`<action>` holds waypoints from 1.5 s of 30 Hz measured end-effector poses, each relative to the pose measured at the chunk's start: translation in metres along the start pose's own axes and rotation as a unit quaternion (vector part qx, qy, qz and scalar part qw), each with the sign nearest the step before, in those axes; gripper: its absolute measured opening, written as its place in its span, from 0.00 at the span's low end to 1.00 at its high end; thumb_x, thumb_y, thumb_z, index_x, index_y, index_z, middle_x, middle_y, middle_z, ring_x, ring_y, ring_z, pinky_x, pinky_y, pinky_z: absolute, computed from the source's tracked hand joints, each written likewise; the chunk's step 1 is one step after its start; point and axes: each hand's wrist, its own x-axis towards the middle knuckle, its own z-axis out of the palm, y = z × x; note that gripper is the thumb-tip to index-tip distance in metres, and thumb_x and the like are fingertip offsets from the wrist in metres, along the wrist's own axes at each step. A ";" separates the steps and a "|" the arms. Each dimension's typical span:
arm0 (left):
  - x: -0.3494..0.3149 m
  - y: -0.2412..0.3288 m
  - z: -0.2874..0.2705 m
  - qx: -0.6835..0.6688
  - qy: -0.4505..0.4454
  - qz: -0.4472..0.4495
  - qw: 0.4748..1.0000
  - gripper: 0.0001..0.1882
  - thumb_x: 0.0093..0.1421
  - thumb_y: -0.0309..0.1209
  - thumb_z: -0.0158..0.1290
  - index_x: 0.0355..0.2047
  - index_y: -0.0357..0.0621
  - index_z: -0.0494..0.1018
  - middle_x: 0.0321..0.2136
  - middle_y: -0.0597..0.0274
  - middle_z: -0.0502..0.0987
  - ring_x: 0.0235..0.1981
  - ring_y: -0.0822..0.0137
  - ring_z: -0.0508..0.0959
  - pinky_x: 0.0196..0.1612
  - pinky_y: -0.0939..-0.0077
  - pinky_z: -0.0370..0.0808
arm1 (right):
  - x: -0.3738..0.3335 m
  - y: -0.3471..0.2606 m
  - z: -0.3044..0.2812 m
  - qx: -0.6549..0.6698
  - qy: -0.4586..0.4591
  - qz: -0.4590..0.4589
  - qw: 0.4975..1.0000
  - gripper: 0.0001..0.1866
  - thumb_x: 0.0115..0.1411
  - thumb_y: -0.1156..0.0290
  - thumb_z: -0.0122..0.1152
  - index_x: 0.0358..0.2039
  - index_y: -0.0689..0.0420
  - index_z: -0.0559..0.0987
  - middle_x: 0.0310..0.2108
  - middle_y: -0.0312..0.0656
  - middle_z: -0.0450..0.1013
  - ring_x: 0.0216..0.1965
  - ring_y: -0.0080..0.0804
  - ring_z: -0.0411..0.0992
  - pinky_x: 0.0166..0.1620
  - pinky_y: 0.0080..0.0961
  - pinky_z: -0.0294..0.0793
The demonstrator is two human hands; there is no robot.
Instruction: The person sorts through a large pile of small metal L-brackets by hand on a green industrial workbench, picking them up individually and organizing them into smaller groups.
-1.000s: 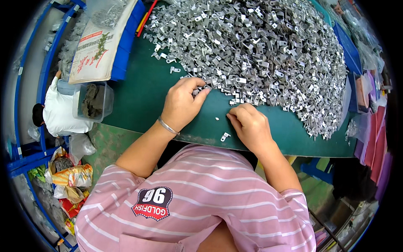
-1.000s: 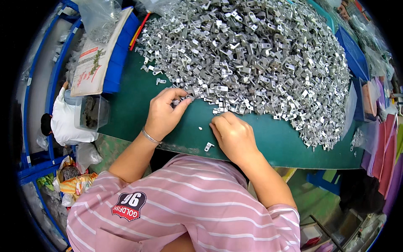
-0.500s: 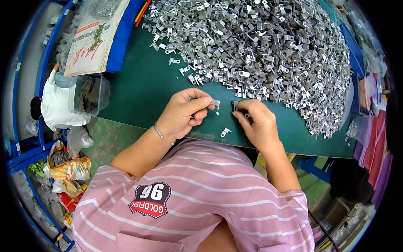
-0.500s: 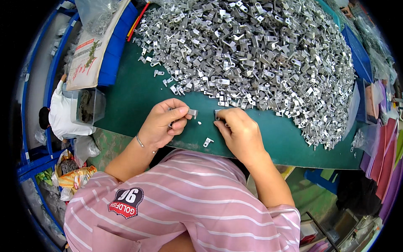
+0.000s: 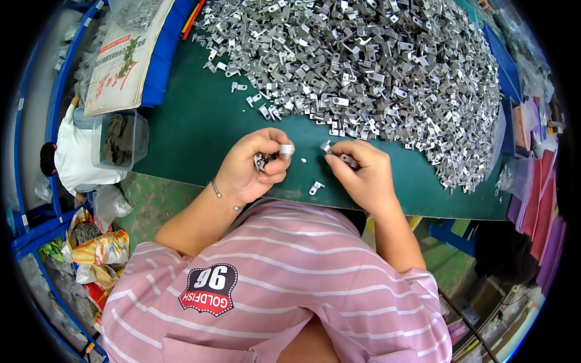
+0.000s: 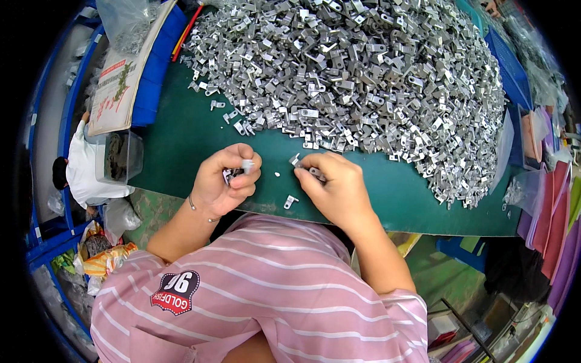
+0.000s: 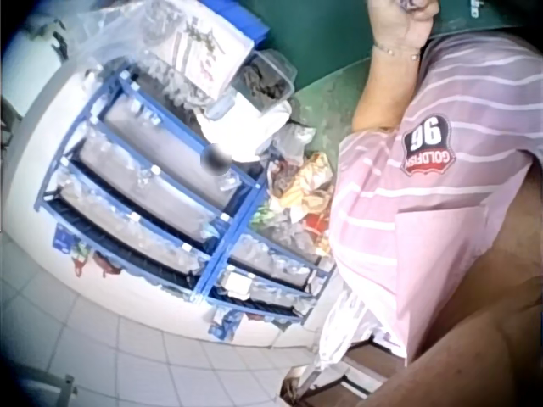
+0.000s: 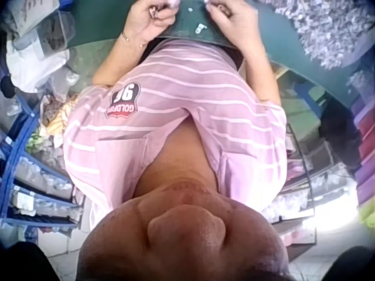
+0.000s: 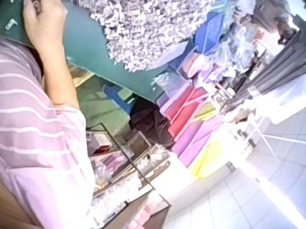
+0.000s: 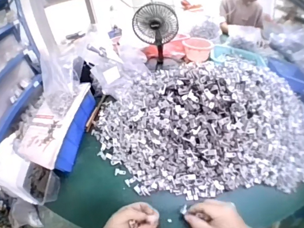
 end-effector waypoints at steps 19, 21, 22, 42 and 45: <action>0.002 -0.001 0.018 0.152 0.085 0.019 0.985 0.05 0.62 0.28 0.47 0.30 0.40 0.67 0.25 0.61 0.68 0.19 0.75 0.67 0.13 0.88 0.61 | 0.000 0.008 -0.002 -0.229 0.041 -0.247 0.941 0.07 0.44 0.78 0.65 0.26 0.57 0.78 0.20 0.37 0.69 0.20 0.33 0.70 0.22 0.28 0.70; 0.003 -0.003 0.019 0.147 0.087 0.023 0.985 0.04 0.61 0.27 0.48 0.30 0.40 0.67 0.24 0.62 0.68 0.18 0.77 0.65 0.13 0.89 0.59 | -0.001 0.011 -0.005 -0.206 0.035 -0.219 0.953 0.07 0.44 0.78 0.65 0.26 0.56 0.78 0.20 0.38 0.70 0.20 0.34 0.70 0.22 0.28 0.70; 0.003 -0.003 0.019 0.145 0.089 0.025 0.985 0.04 0.61 0.27 0.48 0.30 0.41 0.67 0.24 0.62 0.67 0.17 0.78 0.65 0.13 0.89 0.57 | -0.001 0.011 -0.008 -0.183 0.039 -0.196 0.963 0.07 0.44 0.78 0.65 0.27 0.56 0.79 0.21 0.38 0.70 0.20 0.34 0.71 0.23 0.28 0.70; 0.042 0.021 0.027 0.811 0.113 0.363 0.445 0.14 0.48 0.25 0.61 0.36 0.39 0.75 0.23 0.57 0.73 0.22 0.64 0.74 0.28 0.74 0.72 | 0.015 -0.005 -0.025 0.340 -0.080 0.144 0.926 0.04 0.53 0.76 0.62 0.28 0.62 0.77 0.19 0.34 0.68 0.16 0.18 0.65 0.16 0.14 0.59; 0.041 0.024 0.023 0.784 0.109 0.358 0.495 0.12 0.50 0.26 0.59 0.36 0.38 0.75 0.23 0.59 0.73 0.22 0.68 0.73 0.27 0.76 0.71 | 0.023 -0.010 -0.010 -0.029 0.018 -0.040 0.999 0.03 0.49 0.76 0.65 0.27 0.58 0.80 0.19 0.36 0.70 0.16 0.27 0.67 0.18 0.23 0.65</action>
